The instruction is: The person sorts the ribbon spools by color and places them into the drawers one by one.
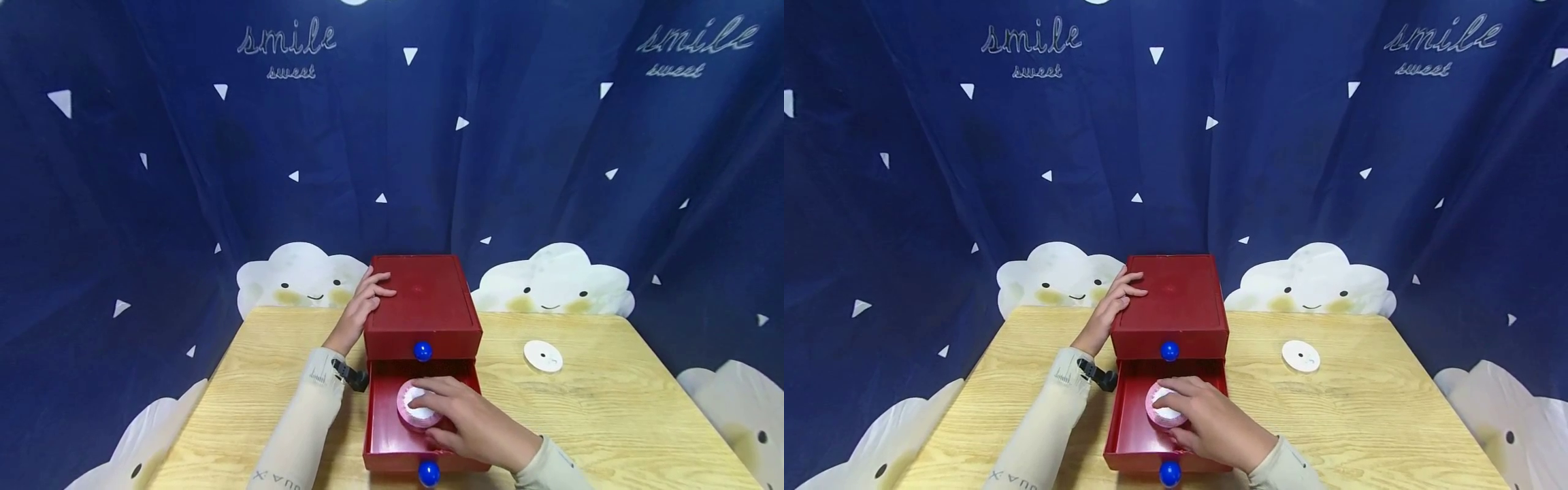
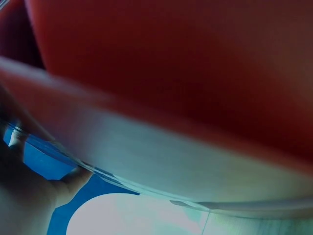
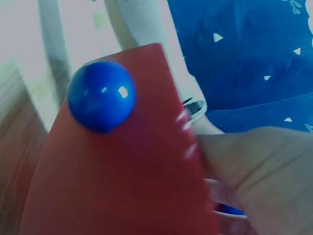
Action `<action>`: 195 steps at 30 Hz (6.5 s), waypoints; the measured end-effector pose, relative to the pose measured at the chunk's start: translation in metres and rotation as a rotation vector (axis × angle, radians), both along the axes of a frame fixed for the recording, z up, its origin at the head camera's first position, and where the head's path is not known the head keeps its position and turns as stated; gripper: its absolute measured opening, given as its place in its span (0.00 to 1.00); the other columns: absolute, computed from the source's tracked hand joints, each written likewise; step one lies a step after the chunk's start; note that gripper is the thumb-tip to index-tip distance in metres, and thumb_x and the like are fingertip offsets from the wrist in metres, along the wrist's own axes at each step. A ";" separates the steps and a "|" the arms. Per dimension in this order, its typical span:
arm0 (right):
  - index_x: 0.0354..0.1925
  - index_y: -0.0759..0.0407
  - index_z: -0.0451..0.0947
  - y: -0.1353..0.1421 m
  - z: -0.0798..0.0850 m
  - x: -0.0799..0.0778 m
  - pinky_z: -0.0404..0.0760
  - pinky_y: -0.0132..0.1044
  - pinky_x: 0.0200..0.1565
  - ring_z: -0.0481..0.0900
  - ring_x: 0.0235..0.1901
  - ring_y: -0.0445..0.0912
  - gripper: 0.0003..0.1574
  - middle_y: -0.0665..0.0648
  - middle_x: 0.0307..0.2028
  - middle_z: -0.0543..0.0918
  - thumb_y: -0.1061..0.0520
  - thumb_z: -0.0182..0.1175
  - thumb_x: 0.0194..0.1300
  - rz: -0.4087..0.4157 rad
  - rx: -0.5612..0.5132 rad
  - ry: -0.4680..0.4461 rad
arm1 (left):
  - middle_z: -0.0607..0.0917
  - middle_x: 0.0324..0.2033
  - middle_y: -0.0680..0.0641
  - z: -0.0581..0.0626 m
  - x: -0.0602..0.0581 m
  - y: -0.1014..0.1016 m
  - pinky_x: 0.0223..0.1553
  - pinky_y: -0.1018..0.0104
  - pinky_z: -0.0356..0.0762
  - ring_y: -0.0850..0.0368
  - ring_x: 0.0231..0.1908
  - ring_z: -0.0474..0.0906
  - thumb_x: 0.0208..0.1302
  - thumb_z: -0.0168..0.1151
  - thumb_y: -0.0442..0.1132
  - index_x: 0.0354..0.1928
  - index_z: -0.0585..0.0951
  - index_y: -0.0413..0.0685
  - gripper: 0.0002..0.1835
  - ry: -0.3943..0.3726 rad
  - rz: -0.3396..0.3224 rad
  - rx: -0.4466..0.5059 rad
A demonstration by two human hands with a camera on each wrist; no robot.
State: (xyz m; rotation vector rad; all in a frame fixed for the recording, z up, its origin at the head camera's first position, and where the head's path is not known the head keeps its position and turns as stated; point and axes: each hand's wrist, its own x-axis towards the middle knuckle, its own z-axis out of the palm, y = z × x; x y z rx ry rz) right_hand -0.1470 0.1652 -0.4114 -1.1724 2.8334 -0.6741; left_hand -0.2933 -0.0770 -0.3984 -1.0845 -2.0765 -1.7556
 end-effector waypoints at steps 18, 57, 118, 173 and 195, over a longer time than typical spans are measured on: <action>0.55 0.36 0.77 0.015 0.024 0.045 0.81 0.32 0.45 0.79 0.46 0.35 0.22 0.38 0.47 0.81 0.42 0.63 0.62 -0.091 -0.199 -0.045 | 0.63 0.66 0.32 0.000 -0.002 0.002 0.70 0.41 0.35 0.36 0.73 0.34 0.67 0.40 0.26 0.51 0.78 0.27 0.18 -0.008 0.000 0.018; 0.62 0.42 0.72 0.013 -0.043 0.075 0.81 0.30 0.38 0.77 0.38 0.34 0.31 0.49 0.47 0.78 0.47 0.66 0.59 0.013 -0.440 -0.464 | 0.61 0.68 0.32 0.000 -0.001 0.002 0.70 0.43 0.36 0.40 0.74 0.33 0.68 0.40 0.28 0.52 0.77 0.27 0.19 -0.062 -0.007 0.013; 0.54 0.40 0.79 -0.004 -0.043 0.047 0.78 0.28 0.33 0.75 0.32 0.34 0.19 0.40 0.41 0.82 0.45 0.61 0.64 -0.239 -0.389 -0.269 | 0.59 0.69 0.34 0.000 -0.003 0.000 0.70 0.41 0.37 0.40 0.74 0.32 0.68 0.40 0.29 0.53 0.77 0.29 0.19 -0.066 -0.023 -0.005; 0.53 0.42 0.80 -0.012 -0.058 -0.006 0.79 0.29 0.33 0.78 0.33 0.33 0.20 0.38 0.45 0.83 0.58 0.64 0.63 -0.291 -0.507 0.062 | 0.60 0.68 0.33 0.002 0.000 0.000 0.69 0.41 0.33 0.39 0.73 0.31 0.69 0.39 0.28 0.53 0.77 0.29 0.19 -0.015 -0.021 -0.034; 0.52 0.41 0.81 -0.014 -0.062 -0.026 0.80 0.34 0.41 0.81 0.38 0.32 0.20 0.37 0.41 0.84 0.58 0.65 0.62 -0.318 -0.514 0.040 | 0.60 0.68 0.33 0.001 -0.001 0.000 0.70 0.41 0.33 0.40 0.73 0.31 0.69 0.39 0.28 0.53 0.77 0.29 0.19 -0.004 -0.018 -0.041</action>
